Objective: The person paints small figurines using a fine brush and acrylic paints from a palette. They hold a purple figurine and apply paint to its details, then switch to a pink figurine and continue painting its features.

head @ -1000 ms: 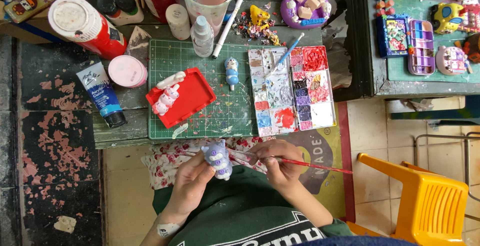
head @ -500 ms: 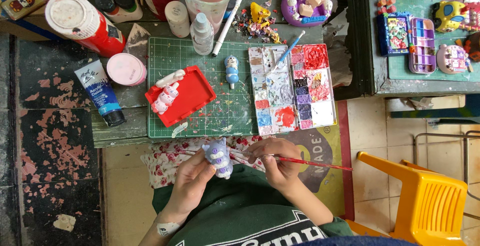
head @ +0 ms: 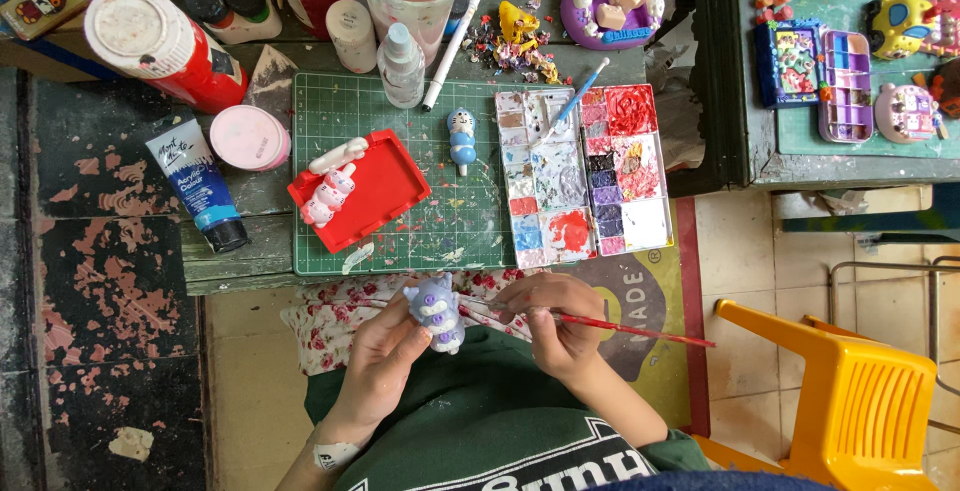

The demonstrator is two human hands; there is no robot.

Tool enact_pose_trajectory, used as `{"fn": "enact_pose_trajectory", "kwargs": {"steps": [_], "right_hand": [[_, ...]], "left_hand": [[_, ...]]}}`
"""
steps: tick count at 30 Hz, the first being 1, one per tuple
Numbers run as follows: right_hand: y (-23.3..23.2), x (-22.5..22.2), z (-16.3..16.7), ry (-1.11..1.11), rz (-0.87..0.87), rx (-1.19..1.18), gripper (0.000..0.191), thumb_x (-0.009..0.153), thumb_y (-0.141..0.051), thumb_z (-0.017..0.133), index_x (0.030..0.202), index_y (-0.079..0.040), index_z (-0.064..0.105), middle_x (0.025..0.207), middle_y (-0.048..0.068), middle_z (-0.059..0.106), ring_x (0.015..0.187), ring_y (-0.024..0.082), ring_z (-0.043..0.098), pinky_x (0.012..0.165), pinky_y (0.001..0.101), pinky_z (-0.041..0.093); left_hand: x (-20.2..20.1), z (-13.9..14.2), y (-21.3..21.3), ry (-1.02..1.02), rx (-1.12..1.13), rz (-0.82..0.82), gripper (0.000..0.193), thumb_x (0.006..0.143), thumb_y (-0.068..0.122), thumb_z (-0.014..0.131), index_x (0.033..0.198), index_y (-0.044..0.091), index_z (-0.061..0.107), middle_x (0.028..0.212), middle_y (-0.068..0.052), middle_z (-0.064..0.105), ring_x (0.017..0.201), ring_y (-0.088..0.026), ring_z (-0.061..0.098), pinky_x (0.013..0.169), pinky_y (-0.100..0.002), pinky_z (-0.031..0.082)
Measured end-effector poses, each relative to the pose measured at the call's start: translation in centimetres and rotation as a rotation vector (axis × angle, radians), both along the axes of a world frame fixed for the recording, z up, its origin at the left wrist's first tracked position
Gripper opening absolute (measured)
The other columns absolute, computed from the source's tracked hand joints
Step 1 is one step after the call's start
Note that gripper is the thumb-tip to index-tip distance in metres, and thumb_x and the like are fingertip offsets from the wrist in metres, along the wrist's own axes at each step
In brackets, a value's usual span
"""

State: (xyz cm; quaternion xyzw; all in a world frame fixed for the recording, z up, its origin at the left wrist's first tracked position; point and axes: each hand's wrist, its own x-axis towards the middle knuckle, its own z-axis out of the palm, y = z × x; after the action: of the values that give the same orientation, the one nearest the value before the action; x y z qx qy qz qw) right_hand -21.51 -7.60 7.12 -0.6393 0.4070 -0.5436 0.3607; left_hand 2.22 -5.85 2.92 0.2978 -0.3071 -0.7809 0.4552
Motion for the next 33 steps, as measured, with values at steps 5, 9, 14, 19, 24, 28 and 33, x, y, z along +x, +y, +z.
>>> {"fn": "enact_pose_trajectory", "kwargs": {"steps": [5,9,14,19,24,28,33], "right_hand": [[-0.3,0.0,0.4,0.027,0.028,-0.059,0.017,0.106,-0.015,0.056,0.094,-0.003,0.059,0.083,0.014,0.074,0.077,0.025,0.078,0.068,0.0334,0.063],[-0.6,0.1,0.7,0.107,-0.005,-0.098,0.018,0.103,-0.016,0.056,0.091,-0.004,0.062,0.083,0.013,0.075,0.074,0.025,0.078,0.065,0.0324,0.062],[-0.9,0.3,0.9,0.121,0.034,-0.131,0.018,0.104,-0.015,0.055,0.090,-0.005,0.061,0.081,0.009,0.074,0.078,0.026,0.079,0.069,0.0334,0.063],[-1.0,0.4,1.1,0.133,0.048,-0.138,0.017,0.104,-0.014,0.055,0.090,-0.006,0.060,0.080,0.007,0.074,0.080,0.026,0.080,0.068,0.0332,0.063],[-0.9,0.4,1.2,0.169,0.067,-0.142,0.016,0.103,-0.014,0.056,0.090,-0.005,0.061,0.080,0.009,0.074,0.078,0.026,0.080,0.066,0.0333,0.062],[-0.8,0.5,1.1,0.105,0.052,-0.101,0.018,0.104,-0.014,0.055,0.089,-0.005,0.060,0.079,0.008,0.074,0.078,0.026,0.080,0.065,0.0331,0.063],[-0.7,0.4,1.2,0.126,0.064,-0.091,0.019,0.105,-0.014,0.055,0.089,-0.006,0.059,0.080,0.007,0.074,0.078,0.024,0.080,0.066,0.0323,0.063]], "left_hand": [[-0.1,-0.3,0.1,0.005,0.016,0.015,0.047,0.100,0.006,0.057,0.144,-0.009,0.051,0.151,-0.013,0.051,0.133,-0.020,0.054,0.113,-0.038,0.043],[0.0,-0.6,0.2,-0.008,-0.013,0.033,0.039,0.103,0.004,0.056,0.139,-0.011,0.057,0.144,-0.014,0.054,0.131,-0.021,0.056,0.112,-0.038,0.045],[0.0,-0.6,0.2,0.006,0.002,0.042,0.039,0.101,0.002,0.055,0.139,-0.009,0.056,0.146,-0.012,0.052,0.131,-0.020,0.055,0.110,-0.037,0.045],[0.0,-0.7,0.3,0.005,-0.002,0.043,0.039,0.102,0.002,0.056,0.139,-0.010,0.057,0.145,-0.013,0.053,0.131,-0.020,0.056,0.111,-0.037,0.046],[0.2,-1.1,0.4,0.015,0.026,0.042,0.039,0.103,0.003,0.057,0.140,-0.010,0.057,0.143,-0.016,0.056,0.131,-0.023,0.058,0.111,-0.039,0.047],[0.1,-1.0,0.3,0.012,0.008,0.054,0.039,0.103,0.003,0.058,0.140,-0.010,0.057,0.146,-0.015,0.055,0.132,-0.022,0.056,0.111,-0.038,0.046],[0.2,-0.7,0.1,0.005,-0.008,0.047,0.040,0.102,0.004,0.057,0.140,-0.009,0.056,0.148,-0.014,0.054,0.133,-0.022,0.056,0.112,-0.038,0.045]]}}
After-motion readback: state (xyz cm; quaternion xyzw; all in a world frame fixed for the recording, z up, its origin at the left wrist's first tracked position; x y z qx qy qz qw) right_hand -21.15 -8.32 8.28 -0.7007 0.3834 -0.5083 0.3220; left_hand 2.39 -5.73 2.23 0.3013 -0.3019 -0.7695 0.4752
